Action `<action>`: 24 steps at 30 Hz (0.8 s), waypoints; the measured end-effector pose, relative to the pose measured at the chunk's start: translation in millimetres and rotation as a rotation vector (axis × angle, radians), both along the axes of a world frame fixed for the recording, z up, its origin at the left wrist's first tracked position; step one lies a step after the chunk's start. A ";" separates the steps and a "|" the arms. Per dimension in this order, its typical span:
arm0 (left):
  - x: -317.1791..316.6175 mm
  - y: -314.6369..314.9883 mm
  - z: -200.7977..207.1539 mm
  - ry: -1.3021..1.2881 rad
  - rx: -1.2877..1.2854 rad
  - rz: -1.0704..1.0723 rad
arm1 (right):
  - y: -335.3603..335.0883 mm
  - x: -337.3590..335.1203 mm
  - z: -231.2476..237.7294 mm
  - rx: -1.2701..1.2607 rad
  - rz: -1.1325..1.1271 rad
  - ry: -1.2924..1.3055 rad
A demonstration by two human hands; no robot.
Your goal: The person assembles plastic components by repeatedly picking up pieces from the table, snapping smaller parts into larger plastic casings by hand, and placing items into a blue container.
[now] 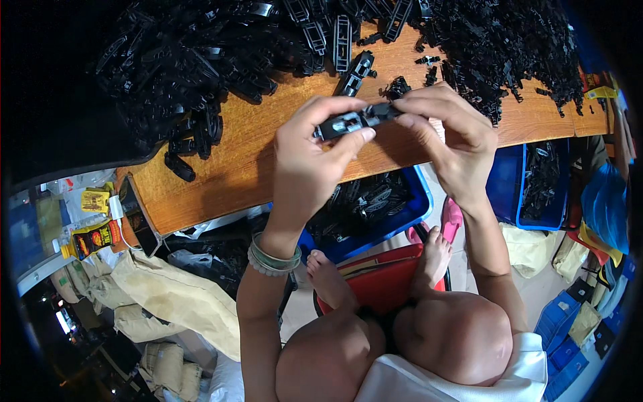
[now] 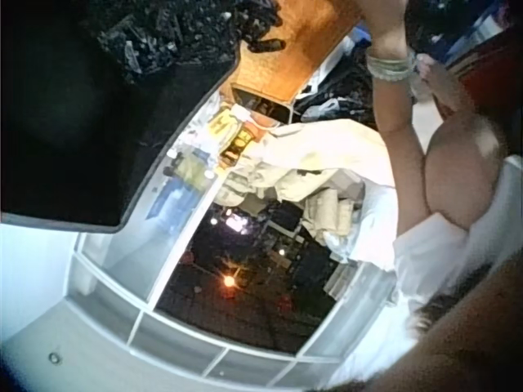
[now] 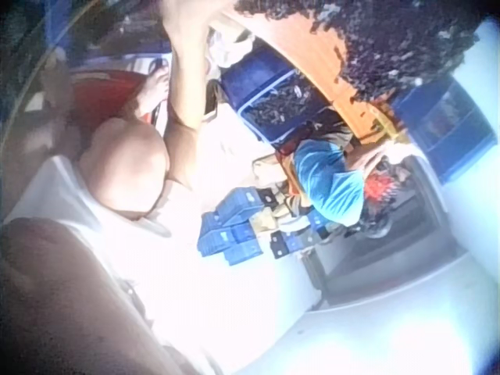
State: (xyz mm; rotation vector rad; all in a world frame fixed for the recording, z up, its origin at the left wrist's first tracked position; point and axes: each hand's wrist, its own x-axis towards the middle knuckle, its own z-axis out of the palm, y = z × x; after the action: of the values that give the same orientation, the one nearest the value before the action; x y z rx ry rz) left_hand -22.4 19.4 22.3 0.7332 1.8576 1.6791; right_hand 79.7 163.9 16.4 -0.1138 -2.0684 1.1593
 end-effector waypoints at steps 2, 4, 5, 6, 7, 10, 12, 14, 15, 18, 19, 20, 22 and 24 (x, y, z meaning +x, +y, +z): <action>3.7 -1.8 0.8 -0.006 0.030 -0.085 | 0.1 -2.0 3.6 0.037 0.045 0.015; 5.9 -3.5 2.9 -0.036 0.045 -0.081 | 0.6 -2.9 5.6 0.189 0.119 -0.011; 6.2 -4.6 4.1 -0.077 0.025 -0.081 | -0.2 -2.6 5.2 0.224 0.098 -0.008; 6.0 -5.1 5.3 -0.117 0.004 -0.078 | -1.9 -1.5 5.7 0.223 0.100 -0.008; 5.6 -5.0 6.5 -0.117 0.002 -0.077 | -4.3 0.4 6.6 0.272 0.065 -0.022; 6.1 -4.6 9.4 -0.225 0.061 -0.094 | -1.3 0.8 7.4 0.348 0.058 -0.017; 6.5 -5.4 10.1 -0.281 0.133 -0.076 | -1.5 0.4 6.8 0.372 0.087 0.004; 7.3 -8.0 8.2 -0.134 0.112 -0.082 | -7.2 1.6 5.2 0.075 0.080 -0.098; 8.4 -9.2 8.3 0.014 0.095 -0.091 | -9.4 5.0 4.3 -0.027 0.079 -0.195; 12.6 -9.9 8.2 -0.029 0.110 -0.103 | -9.7 11.5 9.1 -0.154 0.139 -0.276; 13.9 -9.2 9.0 -0.031 0.113 -0.108 | -9.8 13.3 7.2 -0.152 0.133 -0.278; 14.9 -8.4 10.3 -0.052 0.111 -0.108 | -10.3 15.0 3.2 -0.139 0.121 -0.241; 10.2 -11.2 8.5 -0.071 0.104 -0.104 | -12.8 19.3 2.8 -0.130 0.113 -0.202; -5.2 -15.7 1.4 0.121 0.049 -0.352 | -13.4 28.9 7.0 -0.400 0.254 -0.395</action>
State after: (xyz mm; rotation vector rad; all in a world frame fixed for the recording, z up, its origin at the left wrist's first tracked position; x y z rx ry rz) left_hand -27.6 3.7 23.7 1.1316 1.6514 1.4837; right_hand 108.6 150.6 23.5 -0.2987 -2.1998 1.8215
